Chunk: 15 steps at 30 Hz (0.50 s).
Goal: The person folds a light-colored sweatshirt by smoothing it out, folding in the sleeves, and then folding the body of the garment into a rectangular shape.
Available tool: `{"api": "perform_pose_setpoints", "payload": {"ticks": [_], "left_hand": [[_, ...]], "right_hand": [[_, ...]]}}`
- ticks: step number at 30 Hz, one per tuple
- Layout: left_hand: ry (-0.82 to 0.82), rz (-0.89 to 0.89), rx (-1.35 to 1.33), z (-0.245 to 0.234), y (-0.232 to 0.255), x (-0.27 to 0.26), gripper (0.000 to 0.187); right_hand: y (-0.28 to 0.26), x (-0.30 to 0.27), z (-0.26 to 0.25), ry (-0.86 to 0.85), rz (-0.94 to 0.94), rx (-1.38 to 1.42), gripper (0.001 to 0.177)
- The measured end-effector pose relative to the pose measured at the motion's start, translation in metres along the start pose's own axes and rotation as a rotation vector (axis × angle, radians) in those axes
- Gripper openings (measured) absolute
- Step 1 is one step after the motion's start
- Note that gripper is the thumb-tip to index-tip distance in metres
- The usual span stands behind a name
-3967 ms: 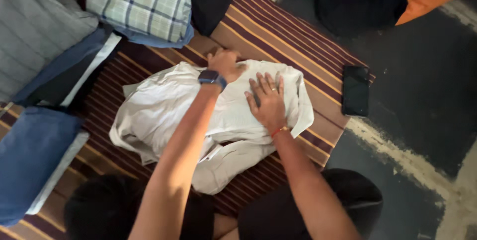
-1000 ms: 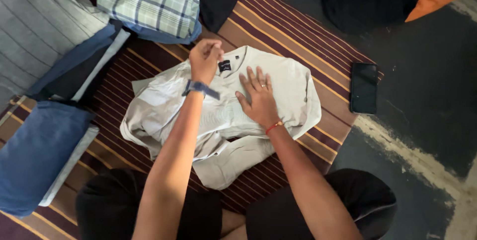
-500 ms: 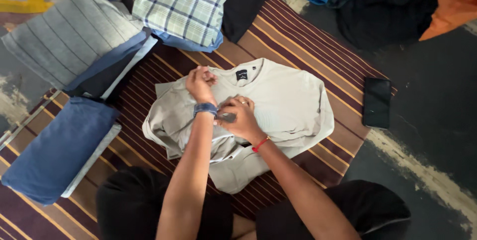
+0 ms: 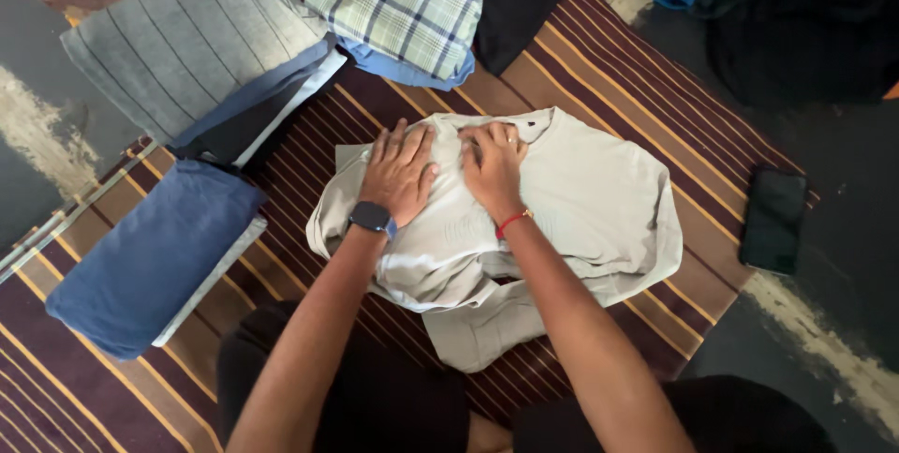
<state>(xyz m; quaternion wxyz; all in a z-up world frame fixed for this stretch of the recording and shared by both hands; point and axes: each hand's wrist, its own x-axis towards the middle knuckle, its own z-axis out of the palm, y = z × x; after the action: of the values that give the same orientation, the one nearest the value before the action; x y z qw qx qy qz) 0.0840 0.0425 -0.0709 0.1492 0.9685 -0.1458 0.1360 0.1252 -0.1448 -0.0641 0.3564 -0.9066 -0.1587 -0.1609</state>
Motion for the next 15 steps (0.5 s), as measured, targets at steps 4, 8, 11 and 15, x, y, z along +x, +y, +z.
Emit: {"api": "perform_pose_setpoints", "payload": {"ticks": [4,8,11,15], "left_hand": [[-0.094,-0.071,0.039,-0.003,-0.004,-0.005,0.066],[-0.046,-0.080,0.072,-0.008,-0.002,-0.004,0.067],[-0.138,-0.172,0.046,-0.012,-0.008,-0.006,0.073],[0.034,-0.263,-0.039,-0.018,-0.040,-0.016,0.062]], "right_hand": [[-0.007,0.009,-0.003,-0.140,-0.039,-0.072,0.032],[-0.016,0.019,-0.001,-0.219,-0.025,-0.196,0.038],[-0.017,0.018,0.003,-0.150,-0.097,-0.325,0.037],[-0.018,0.015,0.004,-0.113,-0.065,-0.278,0.039]]}}
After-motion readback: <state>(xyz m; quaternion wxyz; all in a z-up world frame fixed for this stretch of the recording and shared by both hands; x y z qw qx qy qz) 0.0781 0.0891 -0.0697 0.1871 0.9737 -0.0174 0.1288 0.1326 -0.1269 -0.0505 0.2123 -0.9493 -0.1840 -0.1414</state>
